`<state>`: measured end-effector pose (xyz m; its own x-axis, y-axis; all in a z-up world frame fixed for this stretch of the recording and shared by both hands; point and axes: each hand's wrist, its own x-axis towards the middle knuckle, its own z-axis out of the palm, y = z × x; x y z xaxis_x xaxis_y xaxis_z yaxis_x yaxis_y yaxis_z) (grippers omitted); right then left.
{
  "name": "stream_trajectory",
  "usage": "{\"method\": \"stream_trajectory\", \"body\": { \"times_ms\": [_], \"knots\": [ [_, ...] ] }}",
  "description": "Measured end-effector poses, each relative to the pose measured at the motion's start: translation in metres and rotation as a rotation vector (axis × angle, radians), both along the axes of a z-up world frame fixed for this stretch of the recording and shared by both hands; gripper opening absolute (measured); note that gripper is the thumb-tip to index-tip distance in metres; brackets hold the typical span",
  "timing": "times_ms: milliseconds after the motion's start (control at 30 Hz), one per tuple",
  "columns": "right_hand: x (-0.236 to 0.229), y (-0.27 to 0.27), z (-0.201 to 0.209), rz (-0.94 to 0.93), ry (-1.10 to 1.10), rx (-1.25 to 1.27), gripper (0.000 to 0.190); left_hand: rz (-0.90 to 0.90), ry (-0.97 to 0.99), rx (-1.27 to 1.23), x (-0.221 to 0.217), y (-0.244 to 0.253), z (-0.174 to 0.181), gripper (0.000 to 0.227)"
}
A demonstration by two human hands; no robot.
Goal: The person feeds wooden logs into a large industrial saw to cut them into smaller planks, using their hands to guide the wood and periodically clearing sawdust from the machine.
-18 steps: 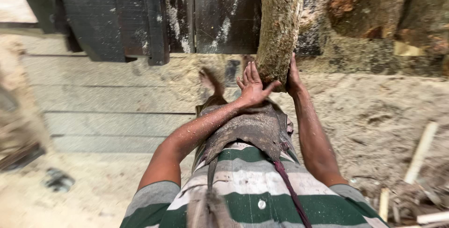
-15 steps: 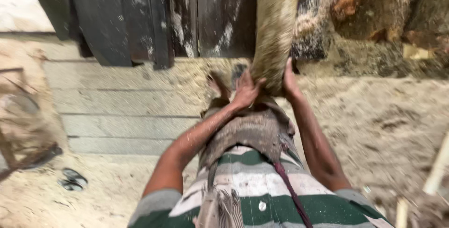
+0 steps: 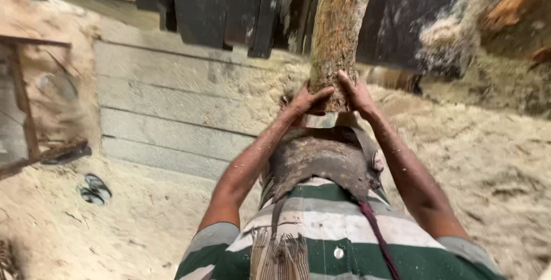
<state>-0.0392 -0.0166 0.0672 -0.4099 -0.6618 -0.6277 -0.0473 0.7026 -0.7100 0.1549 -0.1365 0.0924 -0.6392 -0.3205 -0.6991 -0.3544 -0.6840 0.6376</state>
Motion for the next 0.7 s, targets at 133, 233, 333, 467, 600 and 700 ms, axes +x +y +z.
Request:
{"method": "stream_trajectory", "body": {
  "times_ms": [133, 233, 333, 467, 600, 700],
  "knots": [
    [0.043, 0.006, 0.009, 0.053, -0.002, 0.129, 0.122, 0.039, 0.056, -0.013, 0.043, 0.011, 0.013, 0.140],
    [0.091, 0.017, 0.037, -0.042, -0.021, 0.154, 0.134, -0.009, -0.094, -0.134, 0.073, 0.021, 0.006, 0.146],
    [0.118, 0.025, 0.069, -0.006, 0.010, 0.145, 0.134, -0.134, -0.256, -0.110, 0.095, 0.039, 0.000, 0.146],
    [0.118, 0.005, 0.072, 0.025, 0.064, 0.285, 0.140, -0.062, -0.042, -0.187, 0.094, 0.028, -0.006, 0.155],
    [0.102, -0.007, 0.069, 0.009, 0.097, 0.223, 0.139, -0.142, -0.157, -0.129, 0.081, 0.014, -0.018, 0.148],
    [0.092, -0.031, 0.072, -0.042, 0.055, 0.280, 0.141, -0.081, -0.112, -0.127, 0.064, -0.005, -0.022, 0.154]
  ]
}}
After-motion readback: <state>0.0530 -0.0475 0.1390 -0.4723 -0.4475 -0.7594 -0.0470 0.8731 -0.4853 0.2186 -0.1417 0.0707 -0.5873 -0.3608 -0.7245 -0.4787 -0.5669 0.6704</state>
